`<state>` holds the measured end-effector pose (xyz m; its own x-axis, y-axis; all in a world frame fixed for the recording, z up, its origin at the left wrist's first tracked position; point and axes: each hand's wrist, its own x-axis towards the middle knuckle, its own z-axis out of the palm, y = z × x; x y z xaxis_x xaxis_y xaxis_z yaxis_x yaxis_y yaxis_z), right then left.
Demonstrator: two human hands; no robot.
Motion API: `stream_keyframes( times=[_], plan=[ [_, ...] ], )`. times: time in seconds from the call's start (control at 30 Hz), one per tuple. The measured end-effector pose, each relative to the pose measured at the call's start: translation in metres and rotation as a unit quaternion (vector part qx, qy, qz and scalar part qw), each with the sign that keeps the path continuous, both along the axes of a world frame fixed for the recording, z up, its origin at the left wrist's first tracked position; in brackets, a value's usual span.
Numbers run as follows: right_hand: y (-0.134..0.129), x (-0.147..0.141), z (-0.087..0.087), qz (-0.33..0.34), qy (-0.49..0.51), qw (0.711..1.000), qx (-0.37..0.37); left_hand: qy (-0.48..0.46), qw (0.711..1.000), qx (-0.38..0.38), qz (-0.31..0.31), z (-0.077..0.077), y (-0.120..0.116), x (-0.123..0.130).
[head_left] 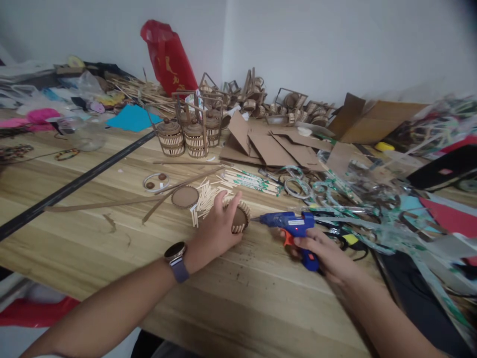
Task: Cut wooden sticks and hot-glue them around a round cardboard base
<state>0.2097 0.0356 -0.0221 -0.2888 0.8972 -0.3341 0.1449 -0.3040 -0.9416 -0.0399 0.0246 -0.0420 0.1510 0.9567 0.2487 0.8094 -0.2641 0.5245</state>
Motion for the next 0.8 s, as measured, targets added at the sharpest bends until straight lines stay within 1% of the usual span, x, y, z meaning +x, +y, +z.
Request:
stream_keyframes(
  times=[0.07,0.17,0.23,0.3,0.43,0.6,0.8],
  plan=[
    [-0.001,0.0,-0.005,0.009,0.0,1.0,-0.011,0.0,1.0,0.003,0.0,-0.001,0.0,0.0],
    [-0.001,0.002,-0.012,0.013,-0.044,0.999,-0.001,0.003,1.0,0.006,-0.001,-0.003,0.0,0.0],
    [-0.002,0.002,-0.014,0.021,-0.074,0.997,0.031,0.006,1.0,0.007,0.002,-0.003,0.001,0.0],
    [-0.002,0.001,-0.013,0.04,-0.098,0.991,0.078,0.007,1.0,0.01,0.003,-0.004,0.001,0.0],
    [-0.005,-0.003,-0.01,0.088,-0.169,0.969,0.16,0.009,1.0,0.013,0.003,-0.004,0.001,0.0],
    [-0.005,-0.006,-0.011,0.12,-0.228,0.94,0.223,0.008,1.0,0.01,0.001,-0.003,0.001,0.0],
    [-0.004,-0.01,-0.013,0.15,-0.242,0.916,0.282,0.009,1.0,0.01,-0.002,-0.003,0.001,0.0]
  ],
)
